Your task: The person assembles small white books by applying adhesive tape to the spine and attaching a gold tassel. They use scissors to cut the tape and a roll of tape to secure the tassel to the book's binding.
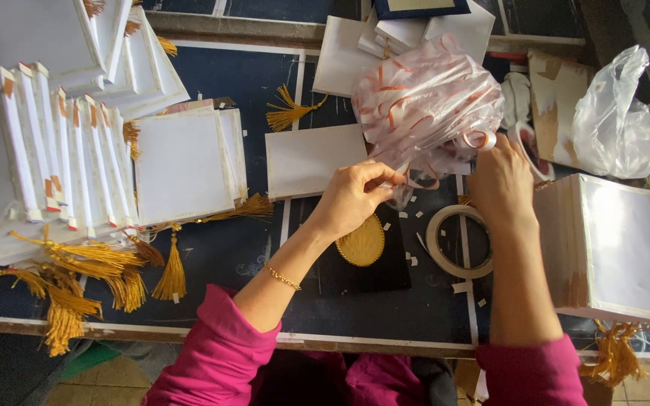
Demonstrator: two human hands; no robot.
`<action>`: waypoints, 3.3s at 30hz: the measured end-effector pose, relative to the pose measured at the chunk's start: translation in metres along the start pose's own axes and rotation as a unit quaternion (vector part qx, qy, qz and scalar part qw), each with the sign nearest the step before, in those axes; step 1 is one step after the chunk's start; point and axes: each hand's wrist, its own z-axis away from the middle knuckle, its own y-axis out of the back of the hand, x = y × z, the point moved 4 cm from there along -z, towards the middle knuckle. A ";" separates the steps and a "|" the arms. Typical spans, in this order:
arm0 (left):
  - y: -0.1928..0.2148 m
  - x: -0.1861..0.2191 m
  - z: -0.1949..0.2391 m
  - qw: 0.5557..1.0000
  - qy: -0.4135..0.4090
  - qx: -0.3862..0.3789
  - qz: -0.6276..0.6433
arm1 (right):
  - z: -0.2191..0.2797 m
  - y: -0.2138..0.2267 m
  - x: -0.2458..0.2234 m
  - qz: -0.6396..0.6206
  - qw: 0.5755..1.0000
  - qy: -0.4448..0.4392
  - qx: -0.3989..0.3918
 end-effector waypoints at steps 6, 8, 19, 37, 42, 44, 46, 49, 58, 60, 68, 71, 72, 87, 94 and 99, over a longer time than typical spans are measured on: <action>0.002 -0.006 0.000 0.993 0.044 -0.021 0.105 | -0.001 0.004 -0.011 -0.078 0.992 0.015 0.099; -0.007 -0.020 0.002 0.990 0.056 -0.022 0.128 | 0.009 0.002 -0.008 -0.082 0.993 0.000 0.088; -0.001 -0.001 -0.021 0.970 0.018 -0.016 0.242 | -0.003 -0.016 0.011 -0.017 0.999 -0.002 -0.044; -0.016 -0.021 -0.064 0.878 -0.191 0.116 -0.423 | 0.032 0.123 -0.046 -0.293 0.931 -0.194 -0.103; 0.005 -0.053 -0.070 0.946 -0.129 0.103 -0.280 | 0.099 0.109 -0.054 -0.250 0.950 -0.097 -0.159; 0.015 -0.045 -0.064 0.973 -0.083 0.090 -0.195 | 0.115 0.091 -0.071 -0.180 0.954 -0.099 -0.219; 0.026 -0.038 -0.057 0.990 -0.037 0.078 -0.109 | 0.126 0.074 -0.075 -0.108 0.950 -0.099 -0.275; 0.038 -0.029 -0.037 0.995 0.090 0.049 -0.019 | 0.130 0.065 -0.076 -0.137 0.967 -0.028 -0.213; 0.060 -0.007 0.001 0.973 0.187 -0.066 0.119 | 0.128 0.060 -0.060 -0.235 0.933 -0.087 -0.257; 0.061 -0.010 0.004 0.970 0.196 -0.095 0.110 | 0.142 0.061 -0.045 -0.613 0.731 -0.198 -0.224; 0.068 -0.021 0.005 0.933 0.157 -0.155 0.283 | 0.147 0.057 -0.061 -0.703 0.625 -0.130 -0.313; 0.073 -0.015 0.005 0.911 0.189 -0.172 0.324 | 0.127 0.055 -0.073 -0.745 0.577 -0.080 -0.325; 0.073 -0.014 0.007 0.895 0.211 -0.180 0.348 | 0.120 0.056 -0.078 -0.746 0.571 -0.048 -0.340; 0.062 -0.047 0.005 0.822 0.196 -0.133 0.518 | 0.080 0.012 -0.098 -0.838 0.437 0.101 -0.310; 0.058 -0.050 0.003 0.812 0.201 -0.134 0.532 | 0.078 0.006 -0.095 -0.837 0.448 0.091 -0.300; 0.057 -0.049 0.003 0.811 0.203 -0.134 0.533 | 0.077 0.011 -0.096 -0.834 0.446 0.103 -0.308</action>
